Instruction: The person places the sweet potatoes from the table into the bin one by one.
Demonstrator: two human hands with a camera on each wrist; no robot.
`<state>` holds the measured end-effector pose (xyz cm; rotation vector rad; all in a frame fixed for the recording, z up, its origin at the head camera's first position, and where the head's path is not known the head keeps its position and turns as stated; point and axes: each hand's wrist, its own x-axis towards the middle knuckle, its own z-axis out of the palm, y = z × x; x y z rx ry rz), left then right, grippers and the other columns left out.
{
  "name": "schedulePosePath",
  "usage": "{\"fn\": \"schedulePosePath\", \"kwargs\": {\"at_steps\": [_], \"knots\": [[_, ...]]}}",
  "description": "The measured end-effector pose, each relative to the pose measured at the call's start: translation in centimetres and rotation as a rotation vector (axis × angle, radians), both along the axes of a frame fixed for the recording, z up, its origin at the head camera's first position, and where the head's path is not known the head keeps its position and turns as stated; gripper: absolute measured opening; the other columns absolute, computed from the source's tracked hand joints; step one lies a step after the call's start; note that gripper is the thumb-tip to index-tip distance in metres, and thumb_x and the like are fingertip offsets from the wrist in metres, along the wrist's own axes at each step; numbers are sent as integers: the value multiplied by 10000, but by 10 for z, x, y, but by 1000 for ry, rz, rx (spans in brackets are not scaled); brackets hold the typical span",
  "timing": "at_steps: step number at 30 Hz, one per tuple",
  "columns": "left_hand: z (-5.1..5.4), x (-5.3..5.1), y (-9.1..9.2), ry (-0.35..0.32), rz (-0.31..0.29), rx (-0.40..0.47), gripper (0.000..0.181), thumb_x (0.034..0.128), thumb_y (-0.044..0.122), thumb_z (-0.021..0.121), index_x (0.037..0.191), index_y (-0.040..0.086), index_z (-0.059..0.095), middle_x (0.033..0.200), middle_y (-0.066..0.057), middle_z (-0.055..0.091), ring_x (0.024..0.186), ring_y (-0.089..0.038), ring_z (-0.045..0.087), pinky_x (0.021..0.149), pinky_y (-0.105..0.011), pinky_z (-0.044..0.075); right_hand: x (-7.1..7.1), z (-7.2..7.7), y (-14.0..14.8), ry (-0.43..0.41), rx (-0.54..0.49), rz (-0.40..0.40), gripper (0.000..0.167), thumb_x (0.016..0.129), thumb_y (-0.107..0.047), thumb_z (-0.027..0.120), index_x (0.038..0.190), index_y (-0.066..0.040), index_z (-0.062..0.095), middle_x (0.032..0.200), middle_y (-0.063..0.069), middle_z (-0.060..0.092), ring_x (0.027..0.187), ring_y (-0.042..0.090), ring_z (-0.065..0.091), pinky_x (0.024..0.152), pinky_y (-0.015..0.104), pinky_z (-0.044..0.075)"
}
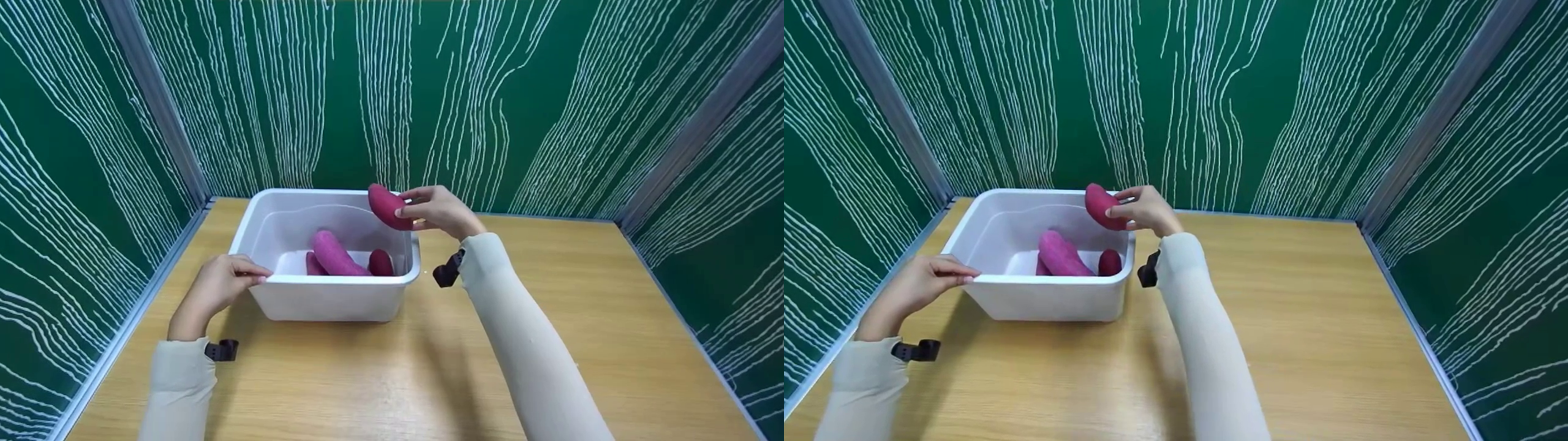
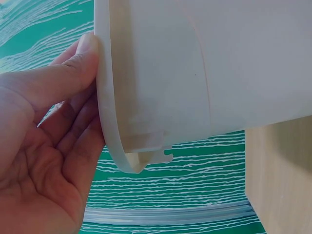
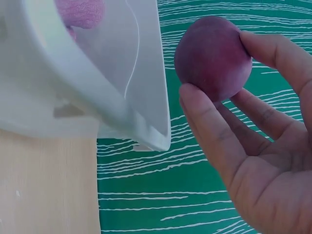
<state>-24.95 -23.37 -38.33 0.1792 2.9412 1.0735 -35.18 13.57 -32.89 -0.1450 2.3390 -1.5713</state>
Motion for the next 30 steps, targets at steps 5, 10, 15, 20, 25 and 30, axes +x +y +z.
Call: {"fn": "schedulePosePath", "kwargs": {"at_steps": [5,10,15,20,25,30], "knots": [[0,0,-1,-3,-1,5,178,887,36,655,1019,89,761,1042,-153,702,1048,-340,596,975,-549,468,-1,-1,-7,-3,2,2,583,778,-233,802,1306,-141,572,1286,83,588,1125,268,591,918,366,541],[0,0,-1,-15,-2,9,179,889,45,656,1027,92,760,1059,-157,697,1064,-347,587,994,-565,445,-1,-2,-11,9,24,8,595,768,-234,812,1304,-144,571,1284,77,586,1125,263,585,895,350,552],[2,0,-1,-28,2,17,181,892,52,655,1034,95,758,1070,-155,692,1069,-343,579,999,-567,440,-2,-4,-15,4,28,14,607,768,-216,813,1316,-141,563,1293,79,582,1133,266,578,900,346,549],[1,0,0,-7,3,8,167,879,51,670,1009,93,767,1044,-148,700,1013,-316,578,919,-490,506,-3,-6,-17,-2,26,20,584,776,-197,805,1308,-133,572,1293,93,589,1137,274,576,906,360,547],[0,0,0,3,0,4,167,877,51,672,1011,87,766,1035,-146,704,995,-302,575,885,-469,510,-5,-7,-20,4,35,24,557,783,-184,796,1295,-122,586,1287,108,596,1131,281,579,904,369,548],[0,0,0,-6,-1,6,171,881,49,667,1018,84,763,1042,-149,702,1012,-311,575,922,-506,499,-7,-8,-23,21,66,27,575,772,-188,805,1301,-134,588,1287,99,597,1128,281,575,897,359,551]]}}
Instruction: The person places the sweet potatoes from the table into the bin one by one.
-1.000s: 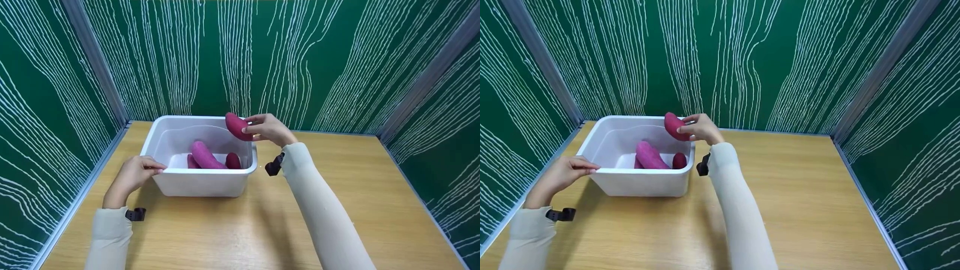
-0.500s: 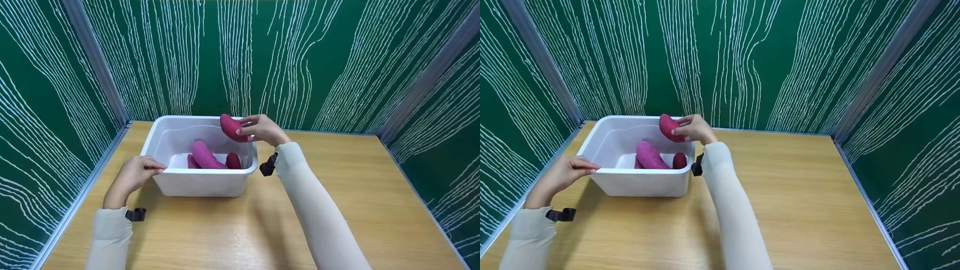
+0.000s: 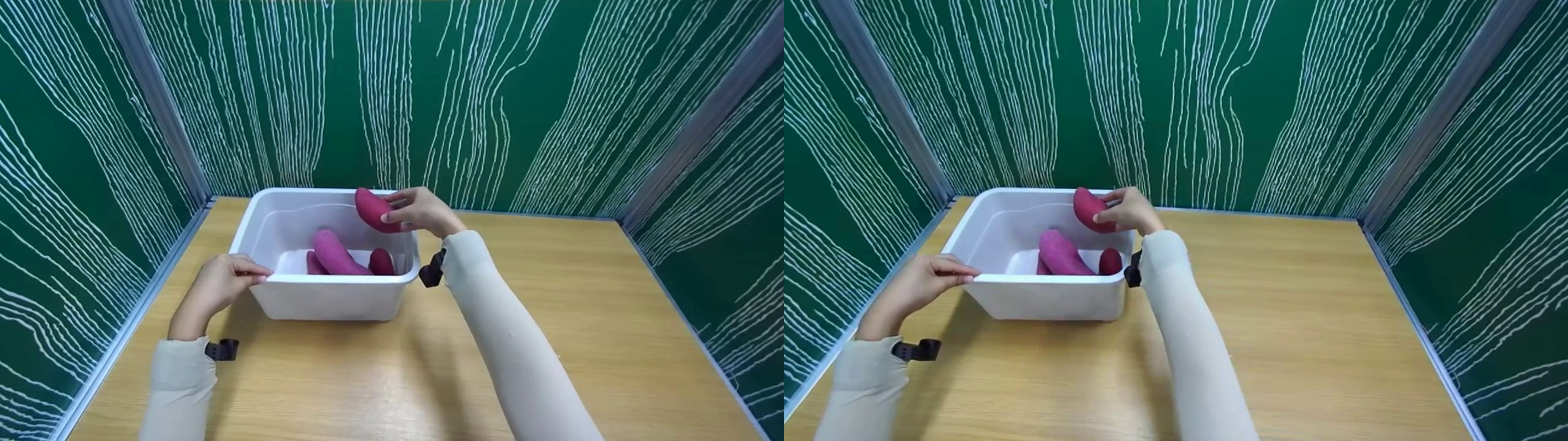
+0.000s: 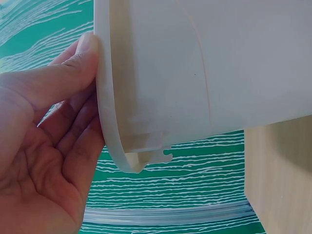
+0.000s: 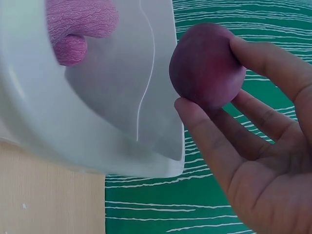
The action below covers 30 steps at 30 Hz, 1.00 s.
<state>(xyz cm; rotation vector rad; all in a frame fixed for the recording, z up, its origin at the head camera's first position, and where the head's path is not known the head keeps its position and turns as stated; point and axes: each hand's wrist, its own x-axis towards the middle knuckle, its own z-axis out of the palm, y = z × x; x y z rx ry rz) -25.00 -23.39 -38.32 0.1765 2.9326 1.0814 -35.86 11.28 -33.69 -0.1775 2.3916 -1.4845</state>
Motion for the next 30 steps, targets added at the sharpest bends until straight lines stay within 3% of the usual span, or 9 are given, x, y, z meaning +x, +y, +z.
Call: {"fn": "schedulePosePath", "kwargs": {"at_steps": [16,23,30], "knots": [[5,0,1,-56,21,31,189,893,50,653,1046,93,754,1103,-170,679,1088,-352,555,1005,-577,429,1,-1,-5,35,32,16,546,792,-180,791,1299,-125,595,1269,98,612,1099,265,602,877,341,558],[1,0,1,40,-9,-17,162,870,42,679,997,84,769,1032,-150,711,994,-309,599,892,-480,519,1,-2,-5,35,34,22,555,795,-194,790,1309,-131,591,1274,89,613,1096,258,608,866,334,562],[0,1,0,1,4,-1,178,877,43,670,1019,93,764,1066,-155,700,1028,-325,584,953,-528,491,0,-4,-4,52,51,22,539,811,-228,766,1306,-111,586,1314,123,603,1150,263,604,954,388,521]]}}
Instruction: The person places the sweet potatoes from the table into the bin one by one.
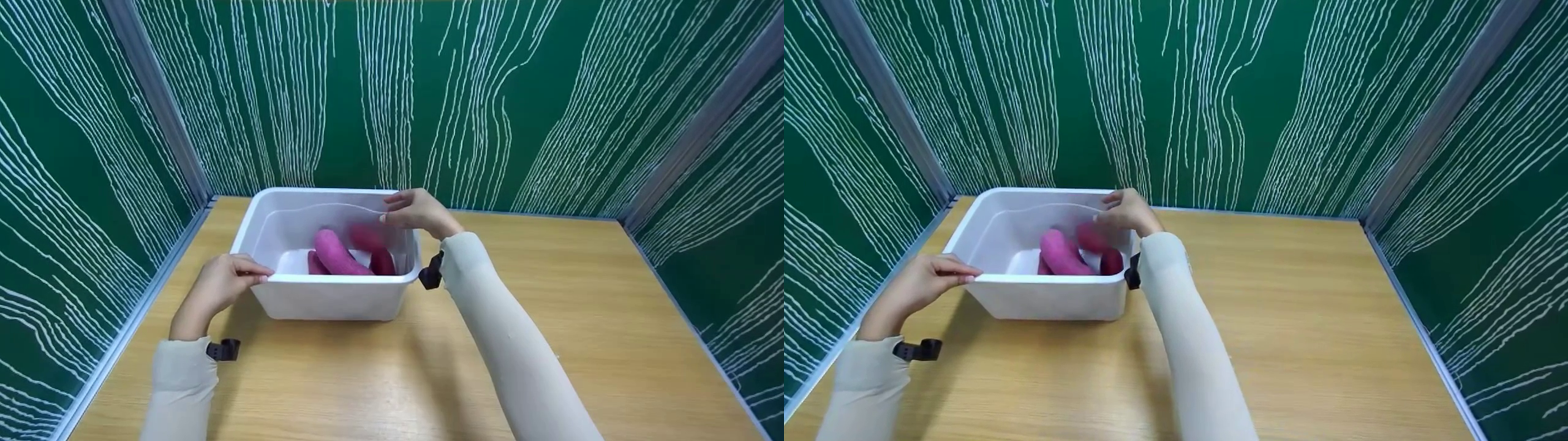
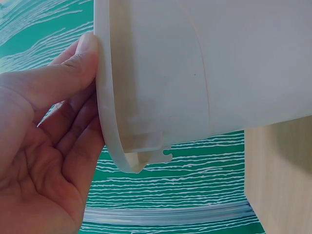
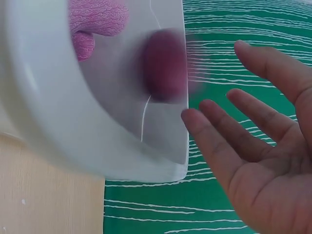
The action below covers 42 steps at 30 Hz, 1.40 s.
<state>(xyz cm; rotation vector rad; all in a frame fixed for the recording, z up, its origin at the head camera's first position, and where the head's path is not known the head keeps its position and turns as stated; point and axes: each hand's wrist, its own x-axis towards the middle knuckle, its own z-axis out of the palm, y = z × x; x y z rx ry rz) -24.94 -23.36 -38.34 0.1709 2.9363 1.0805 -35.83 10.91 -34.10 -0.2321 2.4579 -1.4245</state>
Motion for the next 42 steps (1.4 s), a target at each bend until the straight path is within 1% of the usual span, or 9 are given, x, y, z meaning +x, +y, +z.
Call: {"fn": "schedulePosePath", "kwargs": {"at_steps": [3,7,14,16,20,23,29,39,42], "knots": [[0,0,0,5,-4,-1,168,877,53,673,1012,93,765,1053,-152,704,1018,-320,586,936,-516,501,0,-1,1,-6,-1,1,510,825,-217,752,1296,-105,590,1320,132,598,1173,262,594,977,403,505],[1,0,0,14,-9,-4,157,876,74,681,1006,91,767,1037,-148,708,1008,-315,589,918,-504,506,1,-2,2,-11,3,-8,486,832,-216,746,1282,-105,599,1312,120,605,1169,251,598,973,398,508],[1,-1,-1,-20,5,4,181,880,75,677,1041,92,756,1074,-161,696,1053,-336,577,972,-540,473,2,-3,4,-4,-4,0,506,839,-211,738,1303,-84,582,1333,145,587,1173,257,597,968,391,512],[1,0,0,-19,5,3,179,881,67,674,1036,94,758,1067,-157,698,1045,-330,580,968,-539,477,2,-4,5,-5,-9,-1,516,841,-214,739,1309,-73,575,1331,142,588,1169,254,601,966,385,513],[0,0,0,34,-14,-9,156,865,42,684,984,91,773,1003,-140,715,975,-296,604,861,-443,532,2,-5,5,-10,-23,-6,474,855,-183,718,1293,-58,586,1306,145,604,1157,260,610,968,388,512],[0,0,0,67,-25,-16,142,856,35,691,952,88,780,965,-131,722,939,-280,613,784,-387,521,1,-5,6,-13,-22,-8,442,864,-166,703,1279,-60,597,1288,142,614,1153,263,613,964,391,514],[0,0,0,57,-23,-8,140,866,53,687,966,92,777,1000,-141,717,977,-301,615,850,-457,530,1,-5,8,-24,-3,-14,465,858,-202,718,1289,-80,594,1293,116,616,1157,245,611,966,379,514],[0,0,-1,52,-23,-4,145,868,41,681,967,87,775,992,-141,716,979,-300,616,852,-453,531,2,-4,8,-12,-4,-14,424,883,-213,687,1276,-74,606,1273,119,622,1157,275,602,950,388,523],[1,0,-1,46,-24,-4,147,870,42,678,976,82,772,1003,-149,714,986,-307,613,861,-460,530,3,-4,9,-2,2,-17,393,904,-218,663,1270,-85,614,1255,105,628,1125,273,607,939,376,530]]}}
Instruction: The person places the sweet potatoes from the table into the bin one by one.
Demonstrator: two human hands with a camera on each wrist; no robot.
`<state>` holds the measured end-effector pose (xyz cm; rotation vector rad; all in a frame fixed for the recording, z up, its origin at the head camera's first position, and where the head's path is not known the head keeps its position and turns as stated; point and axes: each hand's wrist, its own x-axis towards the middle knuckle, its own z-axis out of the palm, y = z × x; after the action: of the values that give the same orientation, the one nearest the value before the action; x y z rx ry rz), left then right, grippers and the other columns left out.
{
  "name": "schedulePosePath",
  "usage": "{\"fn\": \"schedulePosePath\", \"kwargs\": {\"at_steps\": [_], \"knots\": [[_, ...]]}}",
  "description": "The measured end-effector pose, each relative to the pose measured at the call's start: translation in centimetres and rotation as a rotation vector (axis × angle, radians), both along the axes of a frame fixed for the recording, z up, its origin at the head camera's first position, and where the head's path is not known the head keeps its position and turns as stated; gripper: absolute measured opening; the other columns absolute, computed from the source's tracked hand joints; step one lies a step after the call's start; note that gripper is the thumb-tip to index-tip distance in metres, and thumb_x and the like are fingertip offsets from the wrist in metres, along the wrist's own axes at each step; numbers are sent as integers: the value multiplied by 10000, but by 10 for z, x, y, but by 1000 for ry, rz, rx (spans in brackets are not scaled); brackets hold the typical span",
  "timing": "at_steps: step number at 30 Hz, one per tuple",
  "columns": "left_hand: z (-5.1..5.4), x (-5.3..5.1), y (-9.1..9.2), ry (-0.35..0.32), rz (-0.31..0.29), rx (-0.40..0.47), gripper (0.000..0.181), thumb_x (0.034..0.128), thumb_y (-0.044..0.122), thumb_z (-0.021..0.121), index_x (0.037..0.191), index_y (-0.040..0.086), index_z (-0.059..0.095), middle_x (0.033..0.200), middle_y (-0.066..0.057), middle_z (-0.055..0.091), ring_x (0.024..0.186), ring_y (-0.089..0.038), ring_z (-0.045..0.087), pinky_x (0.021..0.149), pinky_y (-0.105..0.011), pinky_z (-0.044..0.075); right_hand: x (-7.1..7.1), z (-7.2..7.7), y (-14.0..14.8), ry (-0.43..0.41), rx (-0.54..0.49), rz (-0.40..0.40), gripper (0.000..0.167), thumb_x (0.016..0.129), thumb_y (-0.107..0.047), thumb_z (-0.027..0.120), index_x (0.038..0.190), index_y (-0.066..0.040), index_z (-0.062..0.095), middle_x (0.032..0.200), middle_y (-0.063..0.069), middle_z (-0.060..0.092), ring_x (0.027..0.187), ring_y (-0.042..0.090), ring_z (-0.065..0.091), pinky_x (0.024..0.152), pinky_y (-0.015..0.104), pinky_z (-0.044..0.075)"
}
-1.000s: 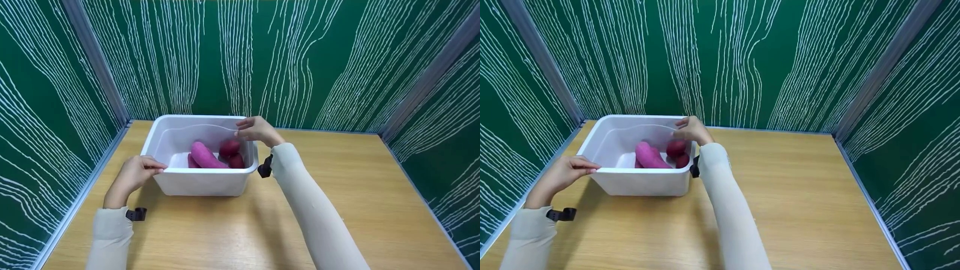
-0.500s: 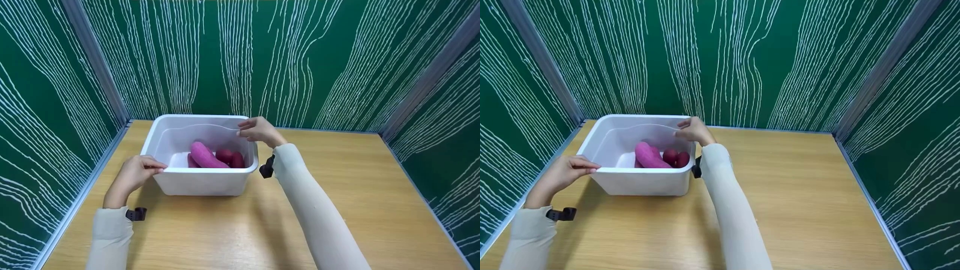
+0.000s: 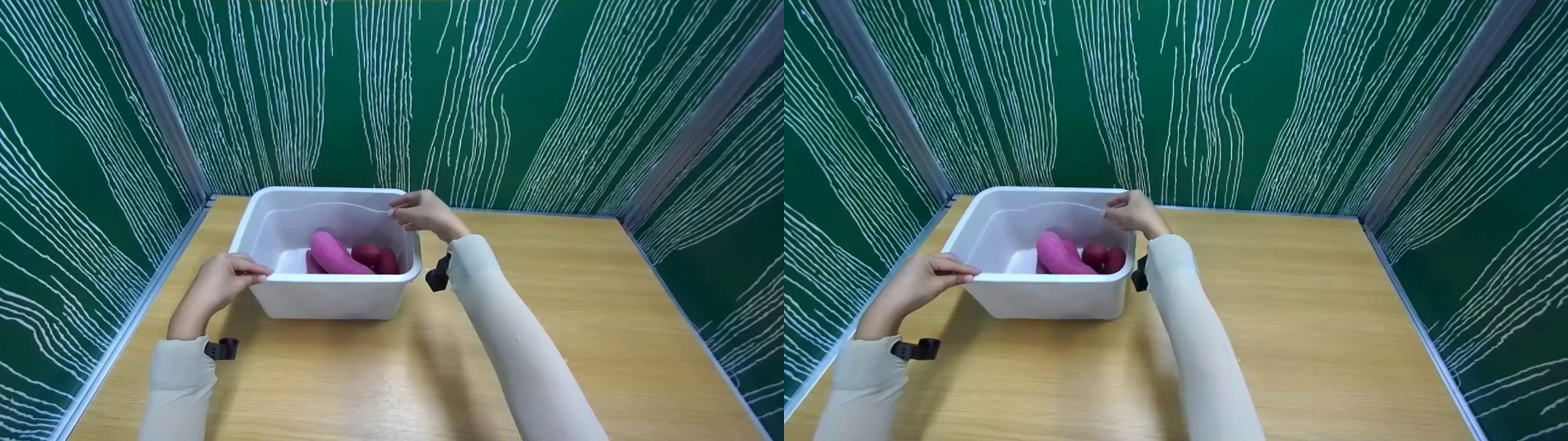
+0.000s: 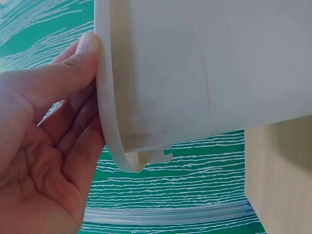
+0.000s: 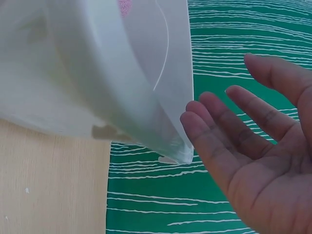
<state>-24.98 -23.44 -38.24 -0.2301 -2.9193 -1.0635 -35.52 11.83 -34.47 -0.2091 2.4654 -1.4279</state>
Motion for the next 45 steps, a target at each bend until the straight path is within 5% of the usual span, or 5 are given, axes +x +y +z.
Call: {"fn": "schedulePosePath", "kwargs": {"at_steps": [18,33,40,45], "knots": [[4,-3,-4,1,-42,-31,153,872,63,682,1000,69,766,1005,-154,705,973,-294,603,845,-450,530,7,3,18,52,55,6,375,925,-255,628,1267,-102,613,1234,93,632,1066,285,624,931,401,532],[19,-4,-11,-165,-42,-52,226,889,154,684,1081,43,731,1135,-203,679,1073,-368,565,984,-572,453,14,-3,47,148,158,23,372,965,-307,562,1276,-108,610,1218,117,633,1022,278,582,911,401,535],[25,-6,-2,-184,-31,-116,395,973,310,560,1244,34,638,1186,-185,636,1010,-312,556,906,-471,503,19,-9,61,216,197,35,407,991,-341,516,1291,-78,594,1240,149,621,1097,310,576,943,465,509],[24,-10,19,-129,5,-165,497,1027,364,409,1439,87,441,1451,-177,462,1298,-363,457,1086,-564,351,28,-14,72,244,215,19,455,998,-379,488,1335,-78,550,1312,148,587,1180,318,555,978,497,482]]}}
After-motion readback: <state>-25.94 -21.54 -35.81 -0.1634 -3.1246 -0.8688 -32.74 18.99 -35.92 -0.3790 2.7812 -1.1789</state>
